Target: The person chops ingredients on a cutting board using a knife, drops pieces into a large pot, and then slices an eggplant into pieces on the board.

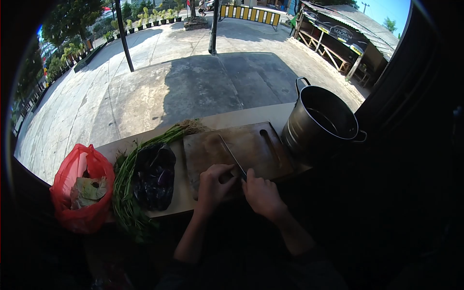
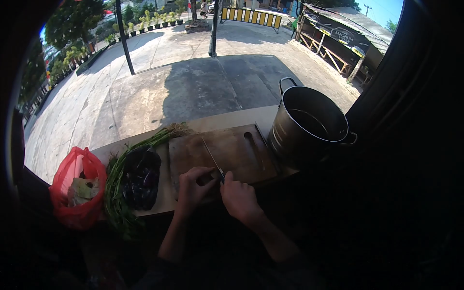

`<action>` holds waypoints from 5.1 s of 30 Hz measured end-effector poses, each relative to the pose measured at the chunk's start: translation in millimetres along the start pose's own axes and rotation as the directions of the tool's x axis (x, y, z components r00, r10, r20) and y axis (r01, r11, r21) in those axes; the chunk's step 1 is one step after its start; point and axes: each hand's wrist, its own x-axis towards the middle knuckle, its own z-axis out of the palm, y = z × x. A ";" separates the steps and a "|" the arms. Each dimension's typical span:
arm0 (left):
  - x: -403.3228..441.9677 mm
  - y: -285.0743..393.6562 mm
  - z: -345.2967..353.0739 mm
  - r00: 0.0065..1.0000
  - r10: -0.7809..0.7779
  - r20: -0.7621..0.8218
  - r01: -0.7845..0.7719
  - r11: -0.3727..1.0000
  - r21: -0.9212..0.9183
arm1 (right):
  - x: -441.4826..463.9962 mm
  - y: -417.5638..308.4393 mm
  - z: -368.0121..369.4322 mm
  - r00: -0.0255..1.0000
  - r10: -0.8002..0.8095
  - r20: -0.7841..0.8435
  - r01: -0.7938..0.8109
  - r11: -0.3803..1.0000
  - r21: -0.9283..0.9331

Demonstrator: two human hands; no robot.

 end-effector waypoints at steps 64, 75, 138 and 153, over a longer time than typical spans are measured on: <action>-3.4 -2.6 -0.1 1.000 -0.011 0.000 0.011 0.998 0.055 | 2.8 -11.1 16.2 0.997 0.011 -0.078 -0.009 1.000 0.024; -2.6 -2.2 -3.8 0.998 -0.048 0.029 0.048 0.999 0.005 | 2.6 -10.2 -24.8 0.996 -0.045 0.070 0.045 0.999 0.007; -4.2 -4.4 2.1 0.994 0.000 -0.108 0.003 1.000 0.029 | -11.6 -4.1 0.8 1.000 -0.009 0.011 0.009 1.000 0.021; -3.9 -7.3 -1.2 0.997 0.029 -0.074 -0.029 1.000 0.008 | -2.4 -6.6 -29.2 0.994 -0.074 0.085 0.075 0.997 -0.012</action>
